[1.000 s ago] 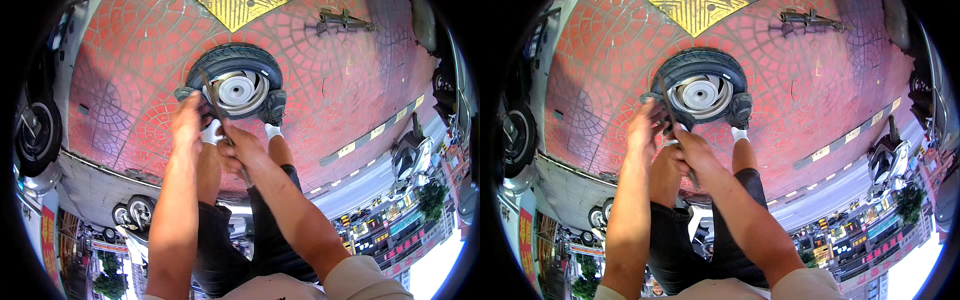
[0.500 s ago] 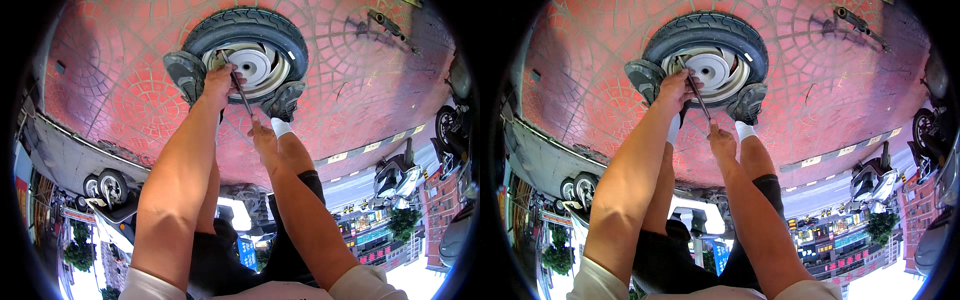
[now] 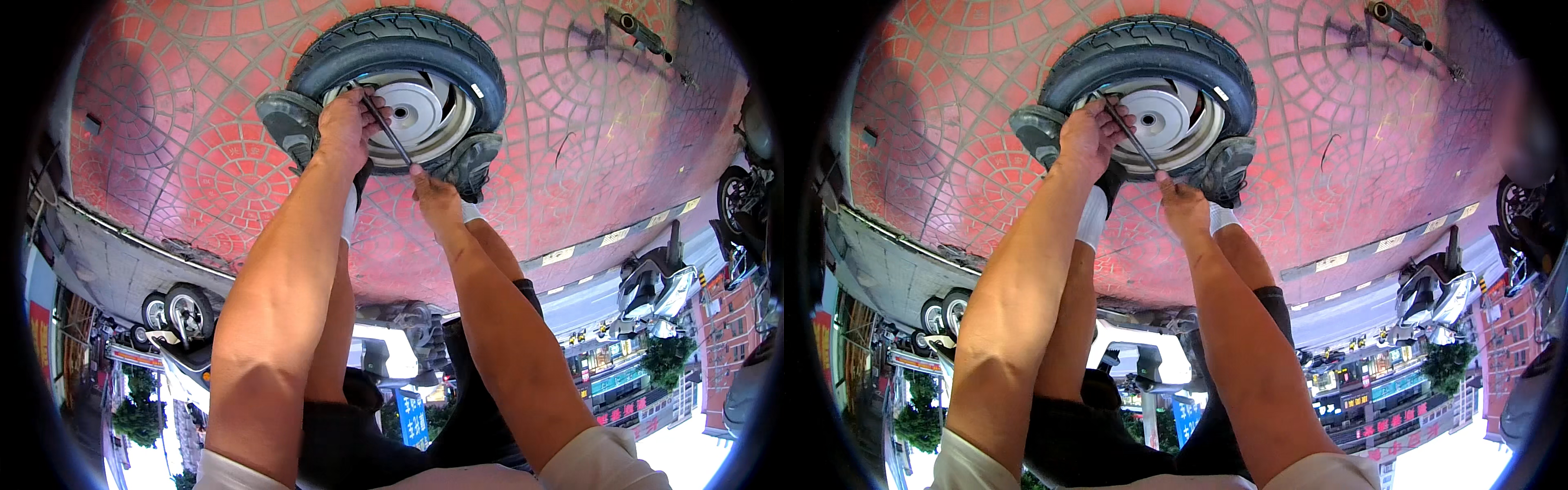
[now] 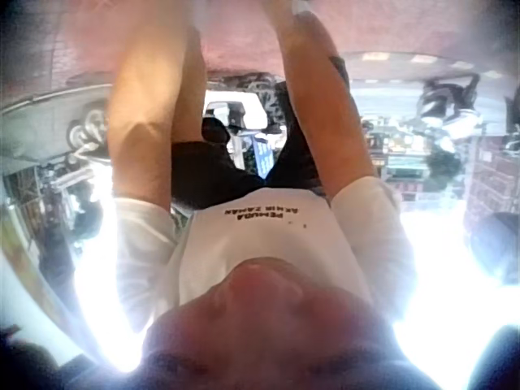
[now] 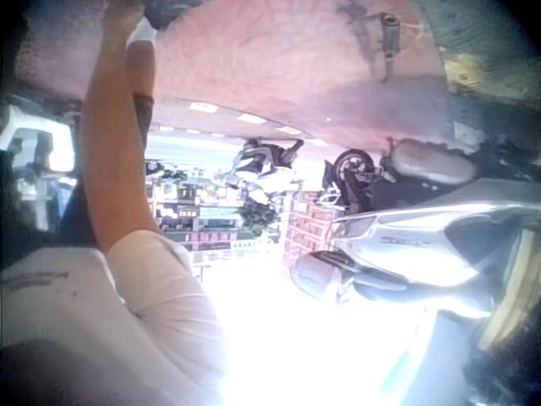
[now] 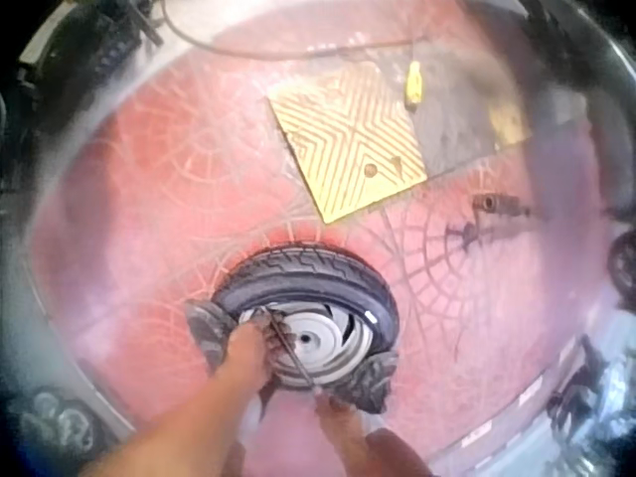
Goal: The person uses a tire lever to pry a tire off a scooter rim, then inflates the tire using a hose. Afterward, they reseat the tire onto the rim and install the wheel onto the scooter using a power drill.
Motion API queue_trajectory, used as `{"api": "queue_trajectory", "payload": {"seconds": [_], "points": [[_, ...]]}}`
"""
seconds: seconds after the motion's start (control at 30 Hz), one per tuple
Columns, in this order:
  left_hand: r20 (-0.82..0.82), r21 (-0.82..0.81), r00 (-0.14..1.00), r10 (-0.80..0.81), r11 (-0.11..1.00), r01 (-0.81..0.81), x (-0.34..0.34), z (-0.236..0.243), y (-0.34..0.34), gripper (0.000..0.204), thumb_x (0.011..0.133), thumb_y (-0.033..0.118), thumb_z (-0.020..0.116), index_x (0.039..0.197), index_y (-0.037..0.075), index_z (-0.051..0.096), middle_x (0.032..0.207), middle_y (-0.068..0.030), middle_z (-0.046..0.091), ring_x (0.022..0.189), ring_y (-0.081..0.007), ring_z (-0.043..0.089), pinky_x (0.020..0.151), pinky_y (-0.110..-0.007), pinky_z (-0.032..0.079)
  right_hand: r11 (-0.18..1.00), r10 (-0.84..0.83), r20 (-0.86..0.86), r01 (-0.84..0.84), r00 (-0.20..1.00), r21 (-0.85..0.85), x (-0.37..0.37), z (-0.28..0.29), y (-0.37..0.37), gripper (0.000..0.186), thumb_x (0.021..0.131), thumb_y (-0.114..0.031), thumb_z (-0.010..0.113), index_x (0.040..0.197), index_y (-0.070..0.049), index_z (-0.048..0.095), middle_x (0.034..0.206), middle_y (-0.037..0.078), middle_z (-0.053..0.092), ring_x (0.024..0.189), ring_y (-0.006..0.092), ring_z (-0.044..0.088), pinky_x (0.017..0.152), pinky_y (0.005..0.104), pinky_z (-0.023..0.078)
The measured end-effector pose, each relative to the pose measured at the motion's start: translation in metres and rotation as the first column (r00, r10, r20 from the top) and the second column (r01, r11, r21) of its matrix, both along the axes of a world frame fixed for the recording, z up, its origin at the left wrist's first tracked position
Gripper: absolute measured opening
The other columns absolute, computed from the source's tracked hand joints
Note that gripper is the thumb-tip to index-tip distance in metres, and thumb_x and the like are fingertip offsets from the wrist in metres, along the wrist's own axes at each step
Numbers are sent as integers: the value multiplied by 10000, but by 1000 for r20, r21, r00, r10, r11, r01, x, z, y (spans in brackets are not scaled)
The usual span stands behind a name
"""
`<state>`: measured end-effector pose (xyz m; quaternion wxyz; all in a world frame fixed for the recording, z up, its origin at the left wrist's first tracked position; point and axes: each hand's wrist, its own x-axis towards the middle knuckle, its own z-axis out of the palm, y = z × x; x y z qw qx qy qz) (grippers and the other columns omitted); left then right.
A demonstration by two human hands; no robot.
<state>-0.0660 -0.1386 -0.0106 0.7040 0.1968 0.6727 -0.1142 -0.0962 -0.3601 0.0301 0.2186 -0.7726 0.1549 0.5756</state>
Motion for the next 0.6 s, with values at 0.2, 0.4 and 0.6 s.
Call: {"api": "queue_trajectory", "payload": {"seconds": [0.2,0.4,0.6], "points": [[-51,-30,929,-366,931,365,-1,45,15,260,1068,226,481,1152,13,604,946,-127,717,812,-254,713,762,-403,595,741,-477,-716,672,509,-16,22,86,34,612,1041,-595,498,696,-93,552,533,12,456,436,181,441,437,342,345],[-20,53,461,-887,460,886,15,171,46,352,1039,236,595,1256,-40,623,990,-81,691,867,-154,622,811,-322,525,95,-583,-758,902,-292,-421,55,145,115,397,1092,-411,474,823,-126,536,555,-50,372,421,96,319,407,293,258],[-265,672,258,-929,15,741,65,294,81,531,1032,305,611,1420,-50,535,1223,-183,674,1091,-237,672,1002,-346,493,-182,-728,-584,923,-359,-340,121,153,234,244,1089,-270,434,888,-140,480,652,-36,432,515,118,416,440,294,355]]}}
